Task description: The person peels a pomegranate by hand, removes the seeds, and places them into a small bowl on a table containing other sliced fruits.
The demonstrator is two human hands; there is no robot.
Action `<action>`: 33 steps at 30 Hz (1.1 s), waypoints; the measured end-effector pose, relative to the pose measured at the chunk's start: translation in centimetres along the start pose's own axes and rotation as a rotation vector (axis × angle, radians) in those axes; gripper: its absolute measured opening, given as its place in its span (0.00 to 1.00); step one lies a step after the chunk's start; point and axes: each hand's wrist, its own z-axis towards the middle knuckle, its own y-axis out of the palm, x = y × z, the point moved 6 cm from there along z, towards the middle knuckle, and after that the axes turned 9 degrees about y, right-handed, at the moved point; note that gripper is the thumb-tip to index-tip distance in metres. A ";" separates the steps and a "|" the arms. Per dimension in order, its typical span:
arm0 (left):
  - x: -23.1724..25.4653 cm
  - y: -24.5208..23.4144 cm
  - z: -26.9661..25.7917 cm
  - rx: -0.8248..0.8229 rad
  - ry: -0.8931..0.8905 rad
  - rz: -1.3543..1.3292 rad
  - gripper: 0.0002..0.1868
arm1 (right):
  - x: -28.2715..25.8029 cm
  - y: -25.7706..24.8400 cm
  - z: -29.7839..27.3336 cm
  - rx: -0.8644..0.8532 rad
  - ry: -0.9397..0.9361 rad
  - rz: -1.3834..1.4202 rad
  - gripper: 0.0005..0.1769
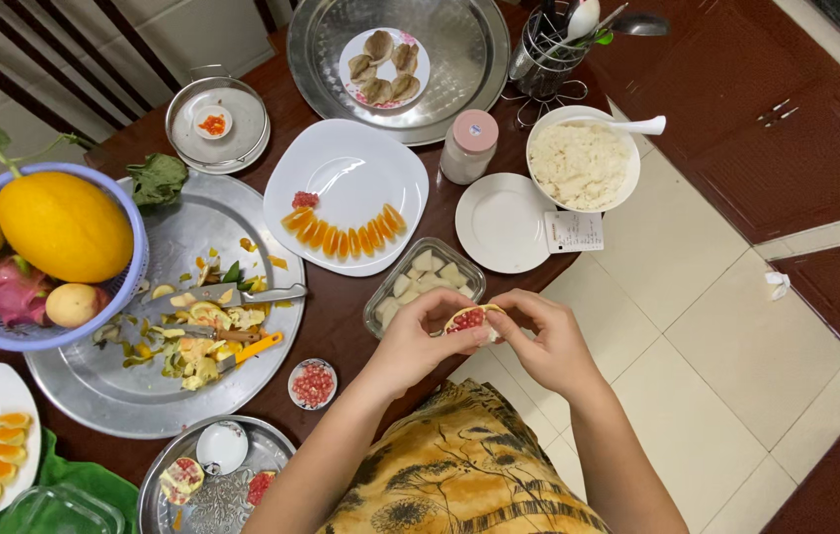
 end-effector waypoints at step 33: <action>-3.5 -1.7 3.5 -0.178 -0.162 -0.430 0.14 | 6.1 2.2 2.9 -0.308 0.369 0.779 0.11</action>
